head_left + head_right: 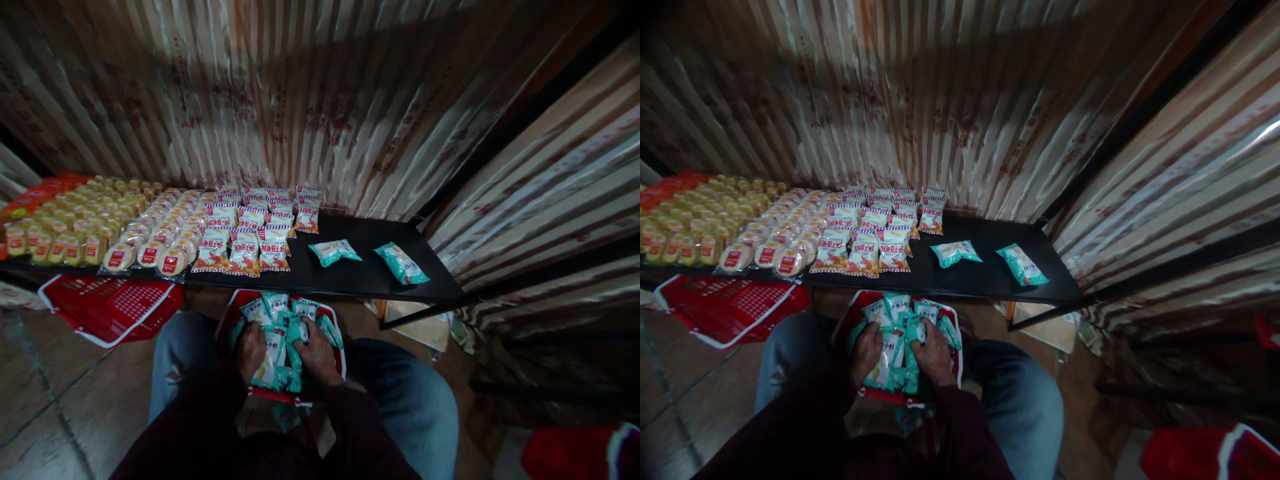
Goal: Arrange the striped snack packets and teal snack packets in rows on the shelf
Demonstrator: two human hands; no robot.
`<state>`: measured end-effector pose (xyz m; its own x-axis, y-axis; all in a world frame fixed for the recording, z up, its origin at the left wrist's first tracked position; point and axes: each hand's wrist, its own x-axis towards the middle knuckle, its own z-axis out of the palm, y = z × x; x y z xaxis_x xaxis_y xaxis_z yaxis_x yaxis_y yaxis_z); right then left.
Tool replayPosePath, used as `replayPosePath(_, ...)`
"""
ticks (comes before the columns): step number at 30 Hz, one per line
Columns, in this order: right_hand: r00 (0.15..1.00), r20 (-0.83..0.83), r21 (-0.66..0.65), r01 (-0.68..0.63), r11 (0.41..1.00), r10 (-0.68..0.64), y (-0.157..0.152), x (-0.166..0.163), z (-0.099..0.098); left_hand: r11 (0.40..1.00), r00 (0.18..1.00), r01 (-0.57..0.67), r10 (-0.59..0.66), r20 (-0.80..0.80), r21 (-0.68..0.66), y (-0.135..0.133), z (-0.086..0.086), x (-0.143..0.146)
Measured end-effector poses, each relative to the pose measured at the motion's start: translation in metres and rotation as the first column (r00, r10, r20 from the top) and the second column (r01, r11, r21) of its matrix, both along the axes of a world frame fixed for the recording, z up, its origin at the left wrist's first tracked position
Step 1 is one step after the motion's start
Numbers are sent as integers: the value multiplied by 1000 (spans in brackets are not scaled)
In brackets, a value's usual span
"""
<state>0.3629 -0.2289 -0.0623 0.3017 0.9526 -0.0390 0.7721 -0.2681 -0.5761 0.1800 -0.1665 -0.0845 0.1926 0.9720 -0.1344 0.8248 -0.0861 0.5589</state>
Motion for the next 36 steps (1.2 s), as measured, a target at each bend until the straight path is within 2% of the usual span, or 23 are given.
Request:
replayPosePath(5,994,73,119,76,990,-85,-22,3,-14,999,999,-11,12,34,-33,-26,-2,18)
replayPosePath(8,989,84,115,108,987,-118,-26,21,-17,998,998,2,2,61,-65,-34,2,38)
replayPosePath(12,994,80,116,68,991,-77,-28,35,-15,994,998,-2,8,58,-109,-34,8,50)
replayPosePath(16,994,103,133,31,991,-45,-30,32,-13,991,999,8,-2,44,-137,-24,16,45)
replayPosePath(20,993,118,62,-12,998,5,-23,30,-1,990,999,23,-18,32,-140,-14,30,32)
replayPosePath(25,979,178,-75,-90,993,102,-13,35,33,989,988,101,-88,124,-105,-2,60,11)
replayPosePath(28,990,69,-78,-115,990,120,-6,38,51,984,963,160,-139,229,-76,7,76,4)
replayPosePath(31,986,-108,-41,-135,990,130,5,42,64,979,932,189,-154,327,-76,17,83,7)
replayPosePath(36,873,-464,-74,-206,976,149,19,47,85,979,896,173,-112,430,-105,31,82,28)
